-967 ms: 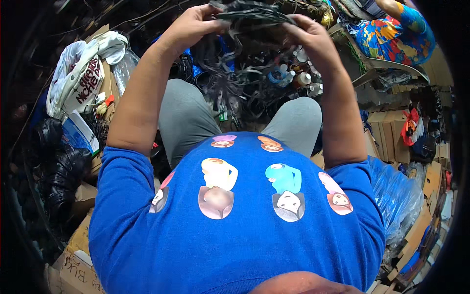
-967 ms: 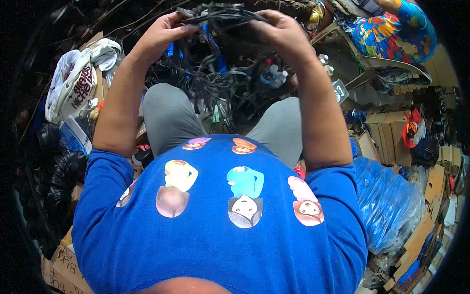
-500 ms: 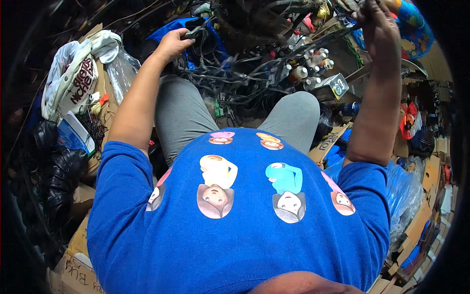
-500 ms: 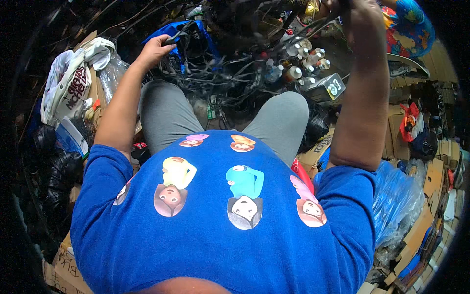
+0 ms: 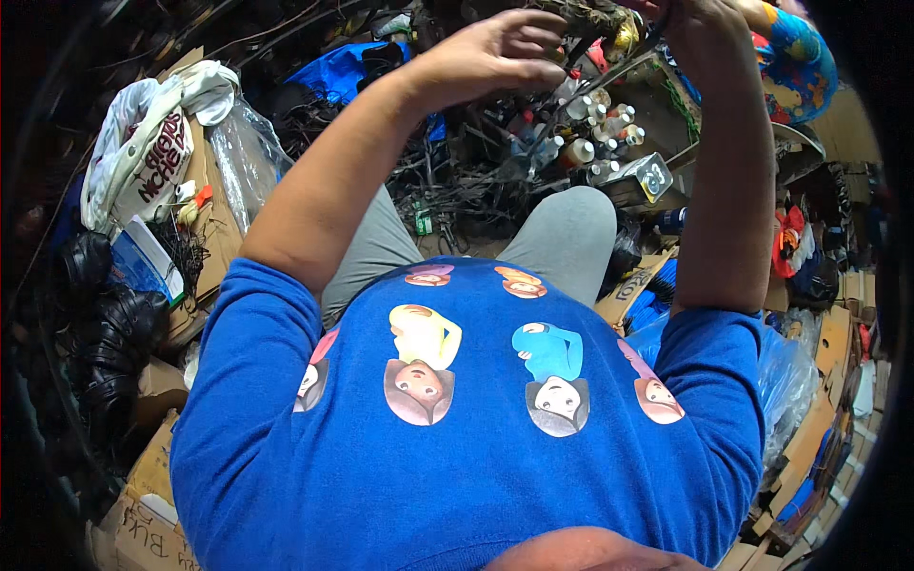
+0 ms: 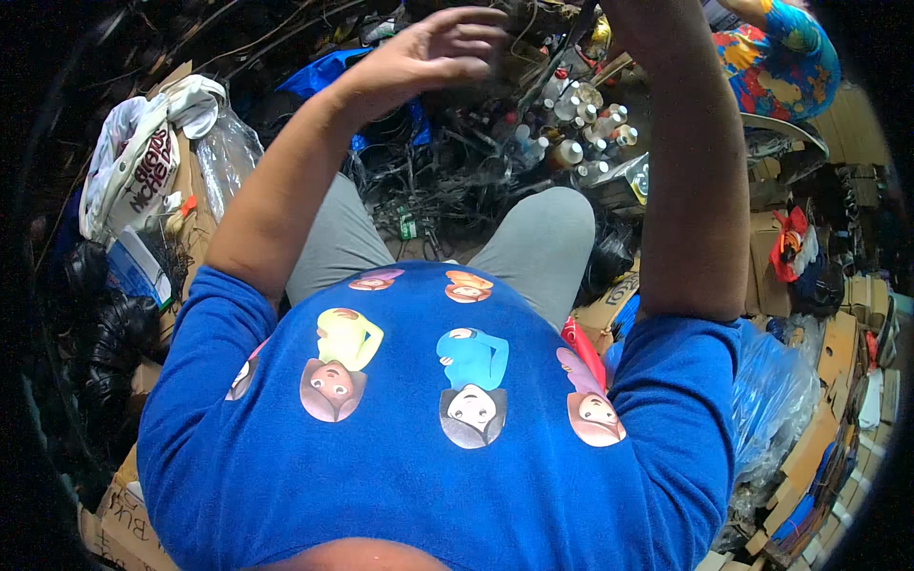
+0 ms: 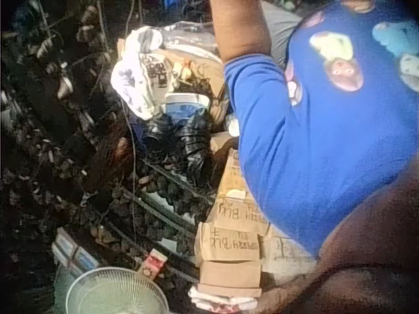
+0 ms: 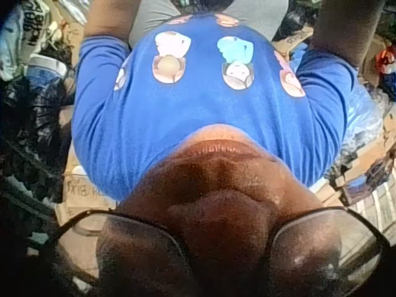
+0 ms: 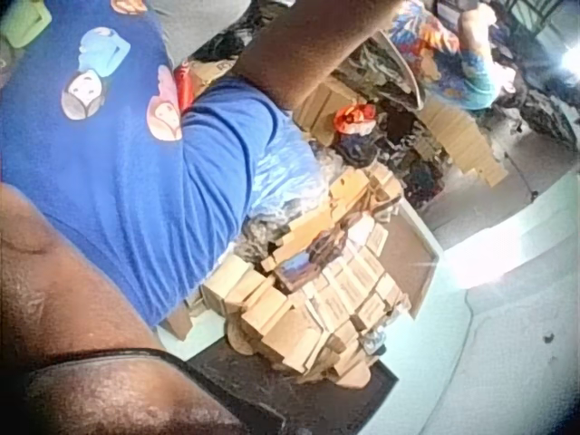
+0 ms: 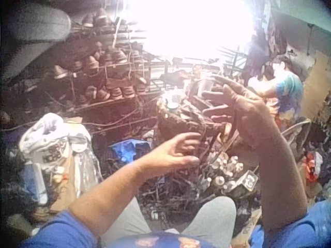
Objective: The person is threading shoelaces into new black shoes.
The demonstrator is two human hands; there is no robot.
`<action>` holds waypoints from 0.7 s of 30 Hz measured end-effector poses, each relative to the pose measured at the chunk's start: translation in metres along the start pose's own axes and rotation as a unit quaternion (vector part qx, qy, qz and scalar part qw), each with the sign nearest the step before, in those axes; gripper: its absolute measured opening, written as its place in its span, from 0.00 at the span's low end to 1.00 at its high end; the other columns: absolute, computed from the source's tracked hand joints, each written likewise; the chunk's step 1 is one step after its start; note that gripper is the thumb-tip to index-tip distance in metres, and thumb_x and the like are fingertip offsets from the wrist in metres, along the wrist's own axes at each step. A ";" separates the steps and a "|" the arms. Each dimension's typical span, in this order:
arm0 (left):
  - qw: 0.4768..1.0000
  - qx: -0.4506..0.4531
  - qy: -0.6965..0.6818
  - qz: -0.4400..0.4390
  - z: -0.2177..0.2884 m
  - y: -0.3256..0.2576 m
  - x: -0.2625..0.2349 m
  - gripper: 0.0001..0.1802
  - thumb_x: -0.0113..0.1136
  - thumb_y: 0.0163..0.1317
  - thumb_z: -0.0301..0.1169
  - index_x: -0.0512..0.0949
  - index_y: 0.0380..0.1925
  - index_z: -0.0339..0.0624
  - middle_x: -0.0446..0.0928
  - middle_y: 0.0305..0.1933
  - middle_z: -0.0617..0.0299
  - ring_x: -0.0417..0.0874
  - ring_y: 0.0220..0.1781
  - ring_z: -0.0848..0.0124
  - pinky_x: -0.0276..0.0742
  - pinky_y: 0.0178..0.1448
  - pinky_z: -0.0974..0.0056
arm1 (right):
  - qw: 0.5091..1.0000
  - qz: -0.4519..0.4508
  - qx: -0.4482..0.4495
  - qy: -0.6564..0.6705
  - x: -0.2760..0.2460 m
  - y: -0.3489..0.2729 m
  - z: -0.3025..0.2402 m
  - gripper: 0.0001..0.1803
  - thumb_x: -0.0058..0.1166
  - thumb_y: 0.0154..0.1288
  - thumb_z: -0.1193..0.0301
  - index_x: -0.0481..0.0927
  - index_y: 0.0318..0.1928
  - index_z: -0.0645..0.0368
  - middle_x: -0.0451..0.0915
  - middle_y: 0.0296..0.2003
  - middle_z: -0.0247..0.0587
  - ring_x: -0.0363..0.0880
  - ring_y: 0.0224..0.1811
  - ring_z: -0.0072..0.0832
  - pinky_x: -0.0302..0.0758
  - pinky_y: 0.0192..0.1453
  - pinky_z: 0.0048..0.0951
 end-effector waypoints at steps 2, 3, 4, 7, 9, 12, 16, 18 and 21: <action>0.994 -0.084 -0.054 -0.053 -0.001 0.003 0.018 0.27 0.65 0.59 0.35 0.72 0.58 0.43 0.78 0.51 0.60 0.76 0.54 0.73 0.70 0.61 0.66 | 0.992 0.084 0.017 -0.088 -0.008 -0.002 0.000 0.23 0.44 0.73 0.63 0.66 0.62 0.64 0.79 0.47 0.49 0.82 0.41 0.34 0.80 0.46 0.31; 0.995 -0.083 -0.036 -0.050 0.000 0.002 0.022 0.24 0.65 0.60 0.35 0.73 0.56 0.43 0.79 0.49 0.61 0.77 0.51 0.75 0.70 0.60 0.67 | 0.994 0.074 0.017 -0.077 -0.007 -0.003 0.000 0.23 0.44 0.73 0.63 0.67 0.61 0.64 0.80 0.46 0.48 0.82 0.41 0.34 0.80 0.46 0.31; 0.994 -0.103 -0.004 -0.033 -0.001 0.002 0.024 0.22 0.64 0.60 0.35 0.75 0.54 0.42 0.79 0.47 0.62 0.77 0.49 0.76 0.70 0.58 0.68 | 0.996 0.063 0.016 -0.067 -0.008 -0.004 0.000 0.23 0.45 0.72 0.63 0.68 0.61 0.64 0.80 0.46 0.48 0.82 0.40 0.34 0.80 0.45 0.31; 0.993 -0.070 -0.050 0.080 0.007 0.001 0.014 0.21 0.62 0.62 0.42 0.76 0.51 0.43 0.79 0.47 0.65 0.78 0.49 0.78 0.71 0.57 0.68 | 0.990 0.066 0.083 -0.096 -0.011 -0.011 0.006 0.16 0.47 0.71 0.64 0.74 0.51 0.64 0.81 0.41 0.45 0.82 0.39 0.29 0.80 0.44 0.28; 0.992 -0.053 -0.080 0.080 0.014 0.006 0.016 0.24 0.60 0.63 0.44 0.72 0.56 0.45 0.78 0.50 0.64 0.78 0.51 0.75 0.71 0.56 0.68 | 0.981 0.083 0.164 -0.066 -0.010 -0.016 0.014 0.13 0.47 0.71 0.66 0.76 0.45 0.62 0.80 0.34 0.39 0.79 0.34 0.23 0.78 0.40 0.22; 0.993 0.015 -0.112 0.045 0.024 0.019 0.037 0.26 0.59 0.64 0.43 0.68 0.59 0.46 0.77 0.52 0.63 0.78 0.53 0.74 0.72 0.56 0.67 | 0.997 -0.014 0.066 -0.043 0.007 -0.005 0.017 0.12 0.47 0.71 0.67 0.77 0.45 0.62 0.76 0.30 0.35 0.73 0.27 0.19 0.73 0.33 0.19; 0.983 -0.050 -0.169 -0.040 0.017 0.019 0.053 0.18 0.59 0.65 0.38 0.74 0.51 0.44 0.78 0.38 0.67 0.78 0.41 0.79 0.73 0.41 0.74 | 0.984 0.159 0.049 0.061 -0.028 -0.010 0.020 0.13 0.48 0.69 0.70 0.74 0.50 0.63 0.73 0.28 0.31 0.70 0.26 0.19 0.69 0.29 0.24; 0.986 -0.109 -0.112 -0.054 0.005 0.006 0.044 0.13 0.58 0.65 0.38 0.78 0.45 0.44 0.76 0.31 0.71 0.73 0.29 0.84 0.67 0.30 0.77 | 0.981 0.130 0.004 0.144 -0.069 -0.005 0.006 0.12 0.47 0.68 0.69 0.74 0.48 0.62 0.75 0.28 0.34 0.73 0.28 0.24 0.74 0.33 0.29; 0.978 -0.156 -0.138 -0.019 -0.013 -0.017 0.014 0.12 0.58 0.65 0.38 0.79 0.41 0.44 0.75 0.28 0.72 0.65 0.22 0.87 0.59 0.26 0.78 | 0.962 -0.002 -0.001 0.272 -0.158 -0.003 -0.024 0.10 0.44 0.67 0.78 0.71 0.46 0.72 0.72 0.30 0.39 0.70 0.32 0.27 0.70 0.41 0.33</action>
Point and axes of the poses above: each hand's wrist, its own y-axis towards the middle knuckle, its own x-axis out of the palm, z = x × y, the point moved 4 cm from there along y, towards the middle knuckle
